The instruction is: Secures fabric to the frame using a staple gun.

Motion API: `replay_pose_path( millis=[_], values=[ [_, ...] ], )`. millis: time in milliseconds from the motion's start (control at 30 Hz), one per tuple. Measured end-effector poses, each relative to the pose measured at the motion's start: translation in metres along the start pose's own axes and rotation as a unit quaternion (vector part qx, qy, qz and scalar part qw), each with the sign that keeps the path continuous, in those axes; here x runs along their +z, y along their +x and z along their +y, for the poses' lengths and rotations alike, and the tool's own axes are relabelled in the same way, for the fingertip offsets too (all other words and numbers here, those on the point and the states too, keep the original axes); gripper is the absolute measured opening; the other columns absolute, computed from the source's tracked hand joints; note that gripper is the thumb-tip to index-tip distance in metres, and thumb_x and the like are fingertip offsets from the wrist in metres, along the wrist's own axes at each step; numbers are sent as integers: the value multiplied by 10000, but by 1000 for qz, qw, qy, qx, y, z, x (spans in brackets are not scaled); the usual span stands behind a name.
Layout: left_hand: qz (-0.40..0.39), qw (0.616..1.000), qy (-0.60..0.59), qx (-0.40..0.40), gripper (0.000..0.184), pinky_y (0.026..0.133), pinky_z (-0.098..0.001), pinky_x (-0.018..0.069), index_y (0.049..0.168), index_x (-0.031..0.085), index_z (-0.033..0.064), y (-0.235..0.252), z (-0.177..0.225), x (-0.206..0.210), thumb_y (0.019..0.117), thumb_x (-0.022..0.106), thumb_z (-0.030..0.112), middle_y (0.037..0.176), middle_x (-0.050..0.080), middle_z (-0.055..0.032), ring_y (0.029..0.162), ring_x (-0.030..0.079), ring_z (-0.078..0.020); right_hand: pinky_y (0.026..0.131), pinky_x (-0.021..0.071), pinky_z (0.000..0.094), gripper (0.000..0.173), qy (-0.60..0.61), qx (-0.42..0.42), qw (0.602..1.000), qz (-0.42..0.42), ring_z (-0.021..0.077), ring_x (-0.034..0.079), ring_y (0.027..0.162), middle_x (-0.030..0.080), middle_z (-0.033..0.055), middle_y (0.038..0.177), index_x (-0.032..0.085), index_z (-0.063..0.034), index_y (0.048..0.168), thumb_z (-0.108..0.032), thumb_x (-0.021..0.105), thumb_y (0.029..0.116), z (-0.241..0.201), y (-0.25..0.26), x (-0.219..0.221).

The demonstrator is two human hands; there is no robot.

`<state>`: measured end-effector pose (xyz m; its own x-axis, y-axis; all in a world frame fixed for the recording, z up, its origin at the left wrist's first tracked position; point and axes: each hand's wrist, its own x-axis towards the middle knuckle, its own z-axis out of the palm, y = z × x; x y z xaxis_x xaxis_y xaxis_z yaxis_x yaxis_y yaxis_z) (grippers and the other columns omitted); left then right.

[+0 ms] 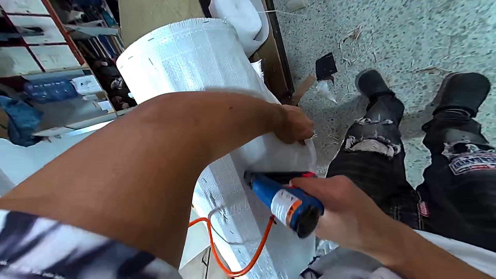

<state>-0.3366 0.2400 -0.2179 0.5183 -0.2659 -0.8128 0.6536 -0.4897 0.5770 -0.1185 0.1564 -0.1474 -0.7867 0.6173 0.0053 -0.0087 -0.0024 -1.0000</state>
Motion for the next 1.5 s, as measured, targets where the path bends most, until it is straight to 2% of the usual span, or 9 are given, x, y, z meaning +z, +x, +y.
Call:
replay_pose_path(
  millis=[200, 300, 433, 533, 567, 700, 833, 1100, 1500],
  values=[
    [-4, 1000, -12, 0, 199, 708, -589, 540, 1004, 724, 115, 2, 0, 4, 882, 752, 270, 931, 708, -89, 868, 693, -310, 515, 514, 224, 149, 1, 4, 1000, 13, -39, 610, 643, 615, -157, 685, 700, -257, 862, -388, 662, 801, 1, 57, -23],
    [11, 1000, -3, 1, 224, 704, -589, 545, 953, 724, 110, 6, -9, 3, 852, 770, 304, 922, 713, -77, 855, 695, -294, 565, 570, 288, 178, -9, 30, 999, -11, 3, 654, 688, 646, -127, 716, 701, -255, 878, -422, 680, 820, -1, 70, -30],
    [-58, 993, -70, -70, 614, 851, -654, 527, 1062, 759, 89, -5, -43, -39, 813, 763, 650, 1002, 747, -132, 982, 709, -343, 589, 589, 370, 240, 21, 41, 998, -30, 77, 692, 728, 696, -71, 782, 718, -228, 982, -413, 692, 830, 3, 69, -50],
    [-69, 985, -89, -130, 369, 814, -536, 545, 1017, 768, 123, -69, -74, -78, 806, 849, 415, 1005, 726, -94, 955, 686, -286, 605, 596, 358, 277, 51, 37, 998, -26, 55, 701, 755, 720, -80, 818, 733, -240, 1030, -415, 693, 818, 1, 77, -58],
    [-99, 985, -57, -133, 307, 790, -568, 544, 1001, 762, 107, -71, -88, -86, 842, 824, 362, 990, 722, -113, 947, 687, -311, 605, 594, 349, 277, 59, 36, 997, -26, 44, 698, 759, 720, -86, 822, 731, -245, 1031, -417, 693, 818, 1, 82, -58],
    [-69, 997, 6, -37, 285, 756, -573, 563, 1003, 709, 55, -34, -128, -63, 1001, 650, 333, 933, 694, -123, 899, 695, -319, 584, 586, 347, 314, 59, 63, 995, -42, 46, 693, 741, 712, -94, 810, 731, -251, 1045, -412, 707, 777, 7, 97, -48],
    [-82, 995, 31, 41, 187, 697, -529, 539, 1094, 733, 134, -14, -149, -29, 915, 710, 182, 915, 699, -70, 861, 681, -277, 483, 543, 384, 337, 64, 54, 995, -46, 117, 687, 653, 690, -39, 740, 712, -195, 1009, -408, 721, 748, 16, 107, -44],
    [-128, 989, -39, 59, 199, 772, -514, 563, 1141, 729, 149, -15, -150, -20, 948, 698, 184, 1010, 701, -72, 957, 688, -266, 539, 534, 426, 281, 134, 84, 982, -106, 229, 704, 704, 727, 90, 840, 713, -84, 1130, -275, 637, 939, 16, 134, -71],
    [-46, 983, -125, 129, 201, 844, -471, 562, 1159, 743, 105, -16, -169, -22, 971, 677, 135, 988, 725, -90, 973, 698, -251, 487, 493, 437, 252, 93, 78, 990, -72, 285, 684, 639, 700, 130, 787, 687, -26, 1081, -226, 653, 932, 3, 177, -74]
  ],
)
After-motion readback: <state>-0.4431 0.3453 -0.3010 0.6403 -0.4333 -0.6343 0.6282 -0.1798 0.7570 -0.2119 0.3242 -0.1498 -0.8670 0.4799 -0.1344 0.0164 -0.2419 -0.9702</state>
